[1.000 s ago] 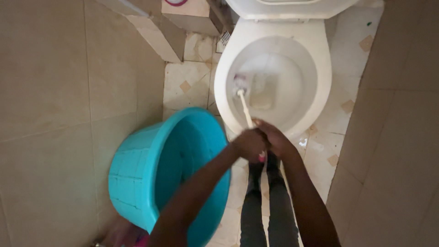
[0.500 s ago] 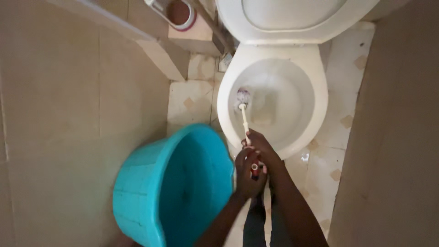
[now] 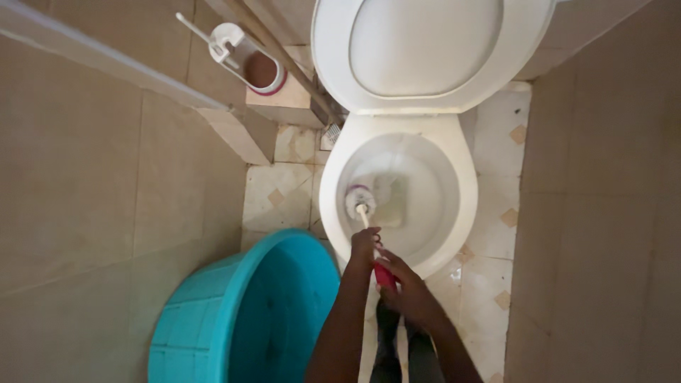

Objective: The person cleans a toilet by scrubbing the inside of the bowl and under the rim with a toilet brush.

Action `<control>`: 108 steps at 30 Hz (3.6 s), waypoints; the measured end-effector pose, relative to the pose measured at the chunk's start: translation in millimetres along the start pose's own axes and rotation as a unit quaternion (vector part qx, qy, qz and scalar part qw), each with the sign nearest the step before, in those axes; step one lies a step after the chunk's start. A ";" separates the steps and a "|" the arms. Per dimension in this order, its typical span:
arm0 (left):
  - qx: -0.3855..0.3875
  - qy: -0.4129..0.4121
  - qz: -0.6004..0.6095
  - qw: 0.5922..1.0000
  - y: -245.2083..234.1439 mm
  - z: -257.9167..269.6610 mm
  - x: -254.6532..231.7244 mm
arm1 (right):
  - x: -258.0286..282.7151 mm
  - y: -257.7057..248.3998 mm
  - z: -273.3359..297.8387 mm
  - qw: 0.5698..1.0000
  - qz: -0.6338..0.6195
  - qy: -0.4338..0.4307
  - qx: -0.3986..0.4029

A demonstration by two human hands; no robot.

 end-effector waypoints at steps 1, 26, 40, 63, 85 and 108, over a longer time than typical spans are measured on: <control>-0.026 -0.047 0.065 0.996 -0.9 0.4 10.7 | 6.9 -3.9 12.4 0.995 0.000 -0.092 -0.037; -0.117 0.103 -0.074 0.985 13.9 58.7 62.6 | -114.8 -58.8 -17.9 0.763 -0.512 -0.286 -0.272; -0.006 0.014 -0.113 0.994 2.8 -25.9 8.3 | -84.0 3.0 -61.3 0.803 -0.440 -0.315 -0.249; 0.121 -0.184 0.169 0.961 34.4 -34.2 -37.8 | -12.0 31.8 -44.5 0.850 -0.246 -0.426 -0.187; 0.306 -0.181 -0.277 0.893 72.2 104.9 -12.9 | -25.6 -7.9 -10.5 0.764 0.420 -0.489 0.033; 0.206 0.140 -0.291 0.924 67.8 8.0 -12.3 | -16.5 -42.3 -80.2 0.815 0.420 -0.399 0.009</control>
Point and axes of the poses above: each hand's wrist, its own z-axis away from the middle knuckle, its own y-axis out of the palm, x = y × z, the point moved 9 cm from there along -z, towards the middle knuckle, and after that the axes turned 12 degrees about y, right-handed, at the moved point
